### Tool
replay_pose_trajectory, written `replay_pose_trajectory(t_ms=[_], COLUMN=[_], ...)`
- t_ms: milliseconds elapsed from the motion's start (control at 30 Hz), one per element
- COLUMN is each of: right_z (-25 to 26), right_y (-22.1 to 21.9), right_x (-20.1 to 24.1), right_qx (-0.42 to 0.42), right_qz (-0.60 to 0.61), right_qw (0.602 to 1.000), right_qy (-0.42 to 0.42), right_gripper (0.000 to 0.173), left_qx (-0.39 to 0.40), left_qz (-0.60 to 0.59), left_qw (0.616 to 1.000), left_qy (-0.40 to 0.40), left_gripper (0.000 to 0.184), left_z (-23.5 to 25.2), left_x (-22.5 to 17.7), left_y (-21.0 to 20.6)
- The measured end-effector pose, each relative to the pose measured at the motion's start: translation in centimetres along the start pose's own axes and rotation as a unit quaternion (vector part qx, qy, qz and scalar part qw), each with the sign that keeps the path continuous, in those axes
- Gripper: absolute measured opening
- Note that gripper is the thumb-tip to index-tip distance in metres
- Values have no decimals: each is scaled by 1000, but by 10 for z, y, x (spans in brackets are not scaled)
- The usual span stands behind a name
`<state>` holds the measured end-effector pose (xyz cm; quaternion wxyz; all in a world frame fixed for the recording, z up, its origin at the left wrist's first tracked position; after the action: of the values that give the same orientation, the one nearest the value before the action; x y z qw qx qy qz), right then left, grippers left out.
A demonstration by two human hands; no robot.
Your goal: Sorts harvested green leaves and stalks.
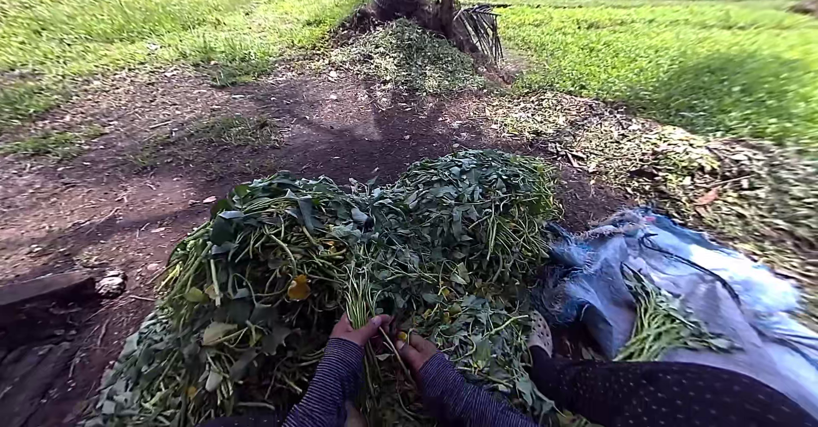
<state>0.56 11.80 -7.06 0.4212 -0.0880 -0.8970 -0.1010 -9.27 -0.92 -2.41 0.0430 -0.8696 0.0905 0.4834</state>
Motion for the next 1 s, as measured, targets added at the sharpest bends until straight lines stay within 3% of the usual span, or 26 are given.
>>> replay_pose_trajectory(t_ms=[100, 200, 267, 333, 433, 500, 633, 733, 1000], right_z=[-28, -41, -41, -39, -47, -47, -27, -21, 31], right_y=[6, 4, 12, 34, 57, 47, 5, -1, 52], right_x=[15, -23, -52, -47, 11, 40, 27, 14, 18], right_qx=[43, 78, 152, 203, 107, 74, 104, 137, 194], right_qz=[-163, -304, -414, -464, -381, -313, -192, -162, -285], right_qw=[981, 935, 886, 854, 906, 934, 970, 972, 933], right_qy=[92, 164, 147, 115, 152, 154, 106, 101, 101], right_gripper=[38, 35, 38, 47, 47, 45, 39, 35, 30], left_qx=[-117, -178, -190, -185, -166, -147, -144, -148, -100], left_qz=[-47, -76, -74, -76, -83, -87, -102, -89, -35], left_qw=[992, 981, 979, 979, 982, 984, 983, 984, 994], left_qy=[7, 7, 18, 35, 46, 46, 43, 36, 40], left_gripper=[45, 47, 49, 51, 52, 52, 51, 53, 53], left_z=[0, 11, 14, 13, 11, 10, 10, 9, 1], left_x=[-9, -15, -19, -22, -22, -22, -21, -21, -25], left_y=[10, 26, 34, 34, 29, 23, 16, 24, 16])
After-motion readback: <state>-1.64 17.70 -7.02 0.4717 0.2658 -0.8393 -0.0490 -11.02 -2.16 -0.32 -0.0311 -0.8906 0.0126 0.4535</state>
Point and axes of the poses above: each hand's wrist, its own z-axis towards the middle knuckle, its own y-axis out of the back of the hand, x = y × z, the point moved 4 cm from there along z, towards the middle knuckle, and after that the axes turned 8 degrees about -x, right-handed, at the moved point
